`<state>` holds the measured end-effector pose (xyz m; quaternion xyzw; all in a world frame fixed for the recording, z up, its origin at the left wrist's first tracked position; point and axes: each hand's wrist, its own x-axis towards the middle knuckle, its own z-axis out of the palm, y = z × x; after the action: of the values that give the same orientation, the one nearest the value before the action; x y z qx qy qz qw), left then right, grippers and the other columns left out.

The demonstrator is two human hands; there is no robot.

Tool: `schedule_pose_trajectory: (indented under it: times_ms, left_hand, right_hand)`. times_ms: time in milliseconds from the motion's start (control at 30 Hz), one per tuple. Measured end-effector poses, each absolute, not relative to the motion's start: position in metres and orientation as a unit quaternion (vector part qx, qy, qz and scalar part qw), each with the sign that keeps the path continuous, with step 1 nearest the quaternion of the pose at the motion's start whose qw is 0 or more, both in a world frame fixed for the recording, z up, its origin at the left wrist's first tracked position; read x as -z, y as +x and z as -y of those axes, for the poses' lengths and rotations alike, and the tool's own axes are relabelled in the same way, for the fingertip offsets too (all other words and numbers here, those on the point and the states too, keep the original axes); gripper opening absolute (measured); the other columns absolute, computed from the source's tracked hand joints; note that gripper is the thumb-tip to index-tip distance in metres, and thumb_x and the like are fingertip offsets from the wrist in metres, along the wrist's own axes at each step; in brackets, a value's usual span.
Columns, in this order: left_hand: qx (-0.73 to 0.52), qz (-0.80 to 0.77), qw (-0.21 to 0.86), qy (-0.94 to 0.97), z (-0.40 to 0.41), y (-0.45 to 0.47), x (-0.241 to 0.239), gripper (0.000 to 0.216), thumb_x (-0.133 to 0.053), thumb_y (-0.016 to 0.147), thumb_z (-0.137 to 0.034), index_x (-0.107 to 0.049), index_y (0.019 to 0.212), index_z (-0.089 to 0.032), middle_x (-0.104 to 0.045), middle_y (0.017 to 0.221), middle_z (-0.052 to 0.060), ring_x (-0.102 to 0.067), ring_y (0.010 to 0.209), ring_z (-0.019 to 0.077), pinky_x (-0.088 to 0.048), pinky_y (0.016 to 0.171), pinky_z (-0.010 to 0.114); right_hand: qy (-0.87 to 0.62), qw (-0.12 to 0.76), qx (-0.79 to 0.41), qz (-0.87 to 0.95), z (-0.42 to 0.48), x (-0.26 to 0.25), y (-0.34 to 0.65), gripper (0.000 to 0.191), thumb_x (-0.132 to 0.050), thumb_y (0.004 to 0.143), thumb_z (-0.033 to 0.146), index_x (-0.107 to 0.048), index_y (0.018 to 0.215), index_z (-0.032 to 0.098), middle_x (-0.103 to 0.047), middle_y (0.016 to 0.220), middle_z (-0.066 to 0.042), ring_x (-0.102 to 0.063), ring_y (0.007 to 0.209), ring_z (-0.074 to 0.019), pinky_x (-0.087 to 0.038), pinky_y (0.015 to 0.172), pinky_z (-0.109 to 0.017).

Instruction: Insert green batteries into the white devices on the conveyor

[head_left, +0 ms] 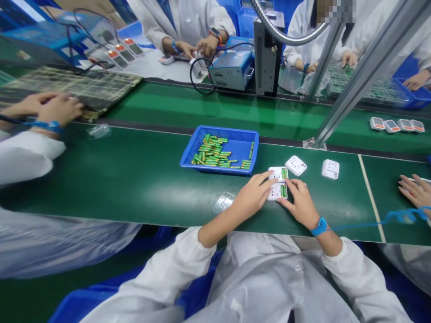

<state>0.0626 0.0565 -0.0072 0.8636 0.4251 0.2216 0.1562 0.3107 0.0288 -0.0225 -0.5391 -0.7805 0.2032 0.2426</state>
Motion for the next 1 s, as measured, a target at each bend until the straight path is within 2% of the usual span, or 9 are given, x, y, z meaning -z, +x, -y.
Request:
schedule_pose_trajectory:
  times_ms: [100, 200, 267, 367, 500, 633, 733, 833, 1000]
  left_hand:
    - [-0.171, -0.453, 0.162, 0.859, -0.091, 0.077, 0.010, 0.051, -0.054, 0.111, -0.021, -0.054, 0.162, -0.015, -0.051, 0.169, 0.020, -0.051, 0.156, 0.0350, -0.045, 0.130, 0.054]
    - [-0.106, -0.483, 0.156, 0.855, -0.111, 0.090, 0.012, 0.056, -0.063, 0.108, -0.020, -0.052, 0.161, -0.010, -0.056, 0.160, 0.024, -0.057, 0.149, 0.0388, -0.047, 0.127, 0.054]
    - [-0.098, -0.483, 0.165, 0.854, -0.115, 0.093, 0.010, 0.060, -0.068, 0.105, -0.022, -0.051, 0.161, -0.012, -0.059, 0.151, 0.022, -0.064, 0.139, 0.0365, -0.054, 0.119, 0.050]
    - [-0.122, -0.480, 0.190, 0.848, -0.115, 0.089, 0.002, 0.063, -0.081, 0.094, -0.023, -0.056, 0.153, -0.018, -0.058, 0.139, 0.014, -0.070, 0.124, 0.0317, -0.060, 0.105, 0.042]
    - [-0.171, -0.474, 0.206, 0.839, -0.105, 0.081, -0.007, 0.034, -0.076, 0.095, -0.022, -0.064, 0.127, -0.022, -0.062, 0.124, 0.007, -0.071, 0.109, 0.0267, -0.060, 0.094, 0.038]
    - [-0.197, -0.439, 0.224, 0.848, -0.081, 0.080, -0.006, 0.015, -0.065, 0.103, -0.024, -0.064, 0.118, -0.023, -0.071, 0.114, 0.006, -0.071, 0.103, 0.0257, -0.059, 0.091, 0.039]
    - [-0.195, -0.380, 0.231, 0.874, -0.062, 0.099, -0.001, 0.021, -0.060, 0.104, -0.019, -0.065, 0.124, -0.023, -0.075, 0.123, 0.008, -0.072, 0.112, 0.0263, -0.061, 0.099, 0.042]
    - [-0.192, -0.297, 0.219, 0.909, -0.047, 0.140, 0.007, 0.025, -0.054, 0.110, -0.019, -0.065, 0.132, -0.023, -0.076, 0.134, 0.010, -0.070, 0.131, 0.0261, -0.060, 0.112, 0.045]
    - [-0.160, -0.167, 0.182, 0.956, -0.038, 0.217, 0.015, 0.035, -0.047, 0.116, -0.023, -0.062, 0.148, -0.022, -0.070, 0.153, 0.010, -0.057, 0.156, 0.0253, -0.052, 0.129, 0.045]
  right_hand:
    - [-0.548, 0.237, -0.207, 0.775, -0.029, 0.024, 0.300, 0.076, -0.081, 0.098, 0.035, -0.053, 0.167, 0.023, -0.060, 0.145, -0.019, -0.059, 0.129, -0.0395, -0.054, 0.116, -0.062]
    - [-0.543, 0.236, -0.228, 0.773, -0.021, 0.026, 0.293, 0.072, -0.080, 0.097, 0.026, -0.055, 0.164, 0.026, -0.061, 0.138, -0.016, -0.058, 0.126, -0.0370, -0.055, 0.114, -0.059]
    - [-0.553, 0.242, -0.242, 0.759, -0.015, 0.026, 0.289, 0.069, -0.081, 0.095, 0.024, -0.057, 0.160, 0.024, -0.061, 0.131, -0.015, -0.058, 0.121, -0.0355, -0.055, 0.111, -0.057]
    - [-0.560, 0.271, -0.256, 0.740, -0.009, 0.024, 0.284, 0.063, -0.086, 0.087, 0.023, -0.062, 0.146, 0.017, -0.059, 0.135, -0.017, -0.055, 0.127, -0.0362, -0.052, 0.114, -0.057]
    - [-0.547, 0.286, -0.287, 0.733, -0.001, 0.017, 0.294, 0.054, -0.080, 0.084, 0.014, -0.063, 0.135, 0.019, -0.061, 0.133, -0.015, -0.054, 0.129, -0.0349, -0.049, 0.115, -0.055]
    - [-0.600, 0.288, -0.308, 0.680, 0.014, 0.016, 0.335, 0.079, -0.082, 0.082, 0.017, -0.054, 0.155, 0.022, -0.056, 0.139, -0.014, -0.055, 0.129, -0.0349, -0.047, 0.119, -0.056]
    - [-0.661, 0.292, -0.268, 0.637, 0.028, 0.019, 0.383, 0.073, -0.079, 0.083, 0.019, -0.057, 0.153, 0.020, -0.053, 0.135, -0.015, -0.058, 0.124, -0.0353, -0.050, 0.115, -0.055]
    - [-0.710, 0.351, -0.137, 0.594, 0.038, 0.021, 0.437, 0.061, -0.069, 0.088, 0.017, -0.056, 0.148, 0.015, -0.052, 0.139, -0.021, -0.057, 0.130, -0.0391, -0.049, 0.117, -0.058]
    - [-0.712, 0.371, -0.010, 0.597, 0.048, 0.024, 0.502, 0.050, -0.049, 0.094, 0.008, -0.062, 0.141, 0.018, -0.065, 0.144, -0.021, -0.058, 0.139, -0.0382, -0.043, 0.121, -0.060]
